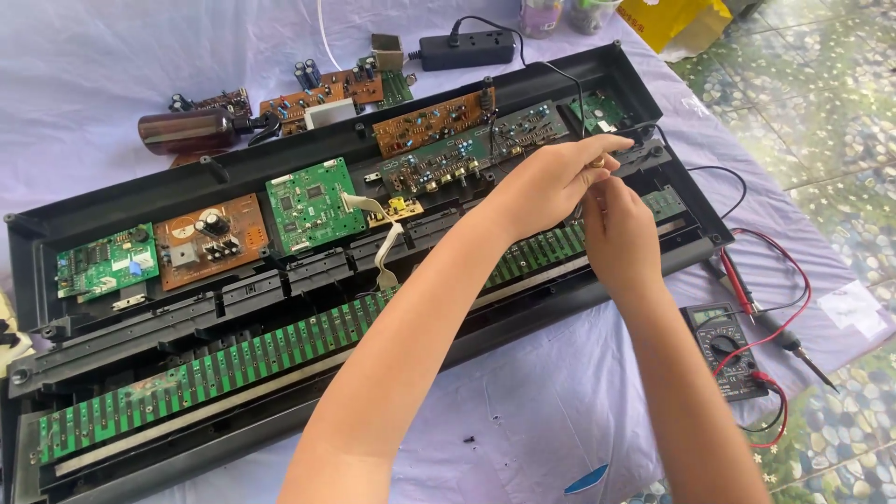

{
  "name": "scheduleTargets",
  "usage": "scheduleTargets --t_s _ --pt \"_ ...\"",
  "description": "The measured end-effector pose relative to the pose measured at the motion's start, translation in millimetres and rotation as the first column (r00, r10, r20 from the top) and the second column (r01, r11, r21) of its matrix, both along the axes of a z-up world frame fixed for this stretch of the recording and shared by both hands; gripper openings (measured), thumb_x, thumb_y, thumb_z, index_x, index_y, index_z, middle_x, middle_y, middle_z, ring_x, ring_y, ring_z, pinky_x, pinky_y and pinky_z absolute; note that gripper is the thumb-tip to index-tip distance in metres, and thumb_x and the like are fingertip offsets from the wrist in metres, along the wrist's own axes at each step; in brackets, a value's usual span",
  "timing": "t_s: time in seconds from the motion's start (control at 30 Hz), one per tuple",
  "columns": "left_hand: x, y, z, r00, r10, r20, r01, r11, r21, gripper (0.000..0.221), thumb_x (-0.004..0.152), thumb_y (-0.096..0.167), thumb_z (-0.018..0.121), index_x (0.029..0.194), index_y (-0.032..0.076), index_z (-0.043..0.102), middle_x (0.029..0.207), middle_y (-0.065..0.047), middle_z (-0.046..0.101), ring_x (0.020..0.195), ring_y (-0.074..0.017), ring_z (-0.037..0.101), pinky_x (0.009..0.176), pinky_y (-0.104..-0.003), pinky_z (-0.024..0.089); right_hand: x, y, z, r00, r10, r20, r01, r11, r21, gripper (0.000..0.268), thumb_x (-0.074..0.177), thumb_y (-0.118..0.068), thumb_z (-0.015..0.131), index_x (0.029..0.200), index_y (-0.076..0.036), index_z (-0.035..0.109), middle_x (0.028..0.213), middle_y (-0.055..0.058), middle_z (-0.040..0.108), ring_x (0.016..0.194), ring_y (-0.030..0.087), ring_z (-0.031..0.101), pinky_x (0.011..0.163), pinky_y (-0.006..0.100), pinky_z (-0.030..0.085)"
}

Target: Screwing and unscrewing circuit boards inside an electronic keyboard during a repair or assembly process.

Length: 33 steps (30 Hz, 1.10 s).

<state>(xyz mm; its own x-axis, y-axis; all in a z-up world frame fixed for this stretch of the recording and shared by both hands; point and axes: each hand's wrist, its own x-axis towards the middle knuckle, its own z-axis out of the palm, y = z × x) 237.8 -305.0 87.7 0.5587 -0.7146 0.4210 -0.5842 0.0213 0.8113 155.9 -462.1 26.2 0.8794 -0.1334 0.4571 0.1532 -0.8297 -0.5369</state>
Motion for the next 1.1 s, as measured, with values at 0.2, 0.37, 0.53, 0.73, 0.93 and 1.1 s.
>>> scheduleTargets --t_s 0.2,0.37,0.53,0.73,0.93,1.1 --pt "10.7 -10.1 -6.7 0.993 0.034 0.111 -0.044 0.995 0.091 0.024 0.11 0.022 0.049 0.131 0.018 0.06 0.108 -0.009 0.076 0.107 -0.0269 0.075 0.096 -0.042 0.061 7.8 -0.3 -18.3 0.996 -0.042 0.082 0.04 0.999 0.036 0.015 0.109 -0.003 0.056 0.122 0.002 0.061 0.096 0.02 0.069 0.089 0.039 0.071 0.073 0.047 0.06" --pt "8.3 -21.8 -17.0 0.981 0.109 0.16 -0.117 0.992 0.038 0.023 0.107 0.022 0.052 0.127 0.014 0.063 0.104 -0.012 0.076 0.102 -0.031 0.075 0.089 -0.043 0.063 12.8 -22.9 -35.9 0.997 -0.016 0.077 0.011 0.998 0.06 0.008 0.111 -0.005 0.058 0.112 -0.004 0.066 0.083 0.013 0.07 0.075 0.034 0.068 0.067 0.043 0.055" --pt "-0.6 -18.8 -3.3 0.994 0.033 0.107 -0.037 0.999 0.035 0.033 0.107 0.021 0.055 0.136 0.008 0.057 0.117 -0.019 0.074 0.113 -0.0346 0.073 0.097 -0.045 0.06 10.2 -30.4 -29.5 0.996 0.027 0.085 -0.034 0.996 0.079 0.011 0.111 -0.003 0.057 0.112 -0.004 0.069 0.08 0.013 0.07 0.07 0.034 0.067 0.065 0.042 0.054" --pt "-0.8 -11.8 2.5 0.993 -0.099 -0.061 0.097 0.995 -0.031 0.037 0.106 0.007 0.055 0.143 0.006 0.055 0.129 -0.023 0.071 0.129 -0.0425 0.065 0.11 -0.056 0.052 3.3 -38.7 -11.3 0.992 0.129 0.008 -0.129 0.985 0.118 0.008 0.109 -0.01 0.065 0.11 -0.002 0.067 0.083 0.016 0.072 0.074 0.038 0.069 0.068 0.044 0.054" --pt "0.1 -18.1 -0.5 0.989 -0.128 -0.07 0.124 0.99 -0.062 0.046 0.11 0.003 0.052 0.153 0.019 0.049 0.142 -0.018 0.068 0.138 -0.0392 0.06 0.118 -0.056 0.049 7.1 -49.4 -12.8 0.986 0.166 -0.026 -0.161 0.978 0.13 0.012 0.108 -0.011 0.066 0.109 0.0 0.067 0.082 0.018 0.072 0.071 0.038 0.069 0.065 0.046 0.053" --pt "5.1 -21.4 -2.4 0.993 -0.121 -0.009 0.12 0.991 -0.062 0.032 0.109 0.006 0.053 0.138 0.016 0.06 0.127 -0.015 0.074 0.127 -0.0361 0.067 0.109 -0.053 0.055 14.3 -57.1 -3.4 0.958 0.279 -0.061 -0.268 0.953 0.142 0.012 0.107 -0.005 0.061 0.108 0.005 0.067 0.082 0.022 0.071 0.069 0.04 0.068 0.065 0.045 0.054"
